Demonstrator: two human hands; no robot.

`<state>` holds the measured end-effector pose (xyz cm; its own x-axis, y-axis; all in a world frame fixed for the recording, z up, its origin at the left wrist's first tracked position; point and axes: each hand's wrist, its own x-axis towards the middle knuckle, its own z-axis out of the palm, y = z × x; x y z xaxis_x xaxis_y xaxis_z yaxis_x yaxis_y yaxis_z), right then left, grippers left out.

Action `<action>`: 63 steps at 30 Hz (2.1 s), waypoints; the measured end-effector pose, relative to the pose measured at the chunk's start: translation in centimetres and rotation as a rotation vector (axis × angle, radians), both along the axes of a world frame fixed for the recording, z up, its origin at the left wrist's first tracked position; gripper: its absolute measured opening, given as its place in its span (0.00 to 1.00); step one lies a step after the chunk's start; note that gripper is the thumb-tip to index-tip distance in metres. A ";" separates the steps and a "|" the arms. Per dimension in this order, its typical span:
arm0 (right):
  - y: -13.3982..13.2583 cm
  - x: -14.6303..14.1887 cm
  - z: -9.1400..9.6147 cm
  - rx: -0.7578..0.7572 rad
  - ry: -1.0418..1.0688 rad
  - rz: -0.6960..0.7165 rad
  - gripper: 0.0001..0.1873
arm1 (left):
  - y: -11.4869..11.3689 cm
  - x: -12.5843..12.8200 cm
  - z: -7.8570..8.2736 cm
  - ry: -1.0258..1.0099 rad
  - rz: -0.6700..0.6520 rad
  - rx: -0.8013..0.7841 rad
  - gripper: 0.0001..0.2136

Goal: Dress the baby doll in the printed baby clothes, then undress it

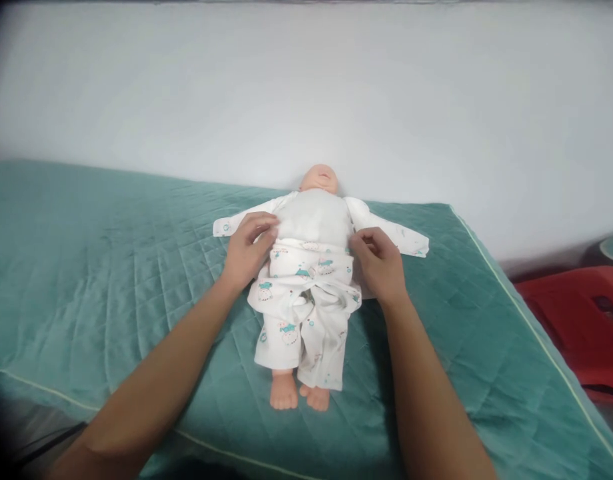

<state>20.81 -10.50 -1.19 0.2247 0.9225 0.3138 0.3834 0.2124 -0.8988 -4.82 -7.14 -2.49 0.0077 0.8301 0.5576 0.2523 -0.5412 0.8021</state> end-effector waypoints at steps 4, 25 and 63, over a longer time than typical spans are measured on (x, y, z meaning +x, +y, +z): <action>-0.4 0.2 0.6 0.105 -0.113 0.233 0.08 | -0.4 -0.6 1.0 0.162 -0.161 -0.073 0.04; 2.9 -1.2 0.0 0.051 -0.485 0.084 0.13 | 3.0 1.5 1.6 0.257 -0.079 -0.107 0.06; 4.4 0.4 -2.8 -0.046 0.108 -0.089 0.11 | 5.4 -1.5 0.0 -0.059 0.300 -0.320 0.11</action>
<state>21.20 -6.13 -3.97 0.3364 0.9102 0.2418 0.2999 0.1399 -0.9437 -6.30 -1.69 -2.46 -0.2842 0.9215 0.2648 0.3095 -0.1732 0.9350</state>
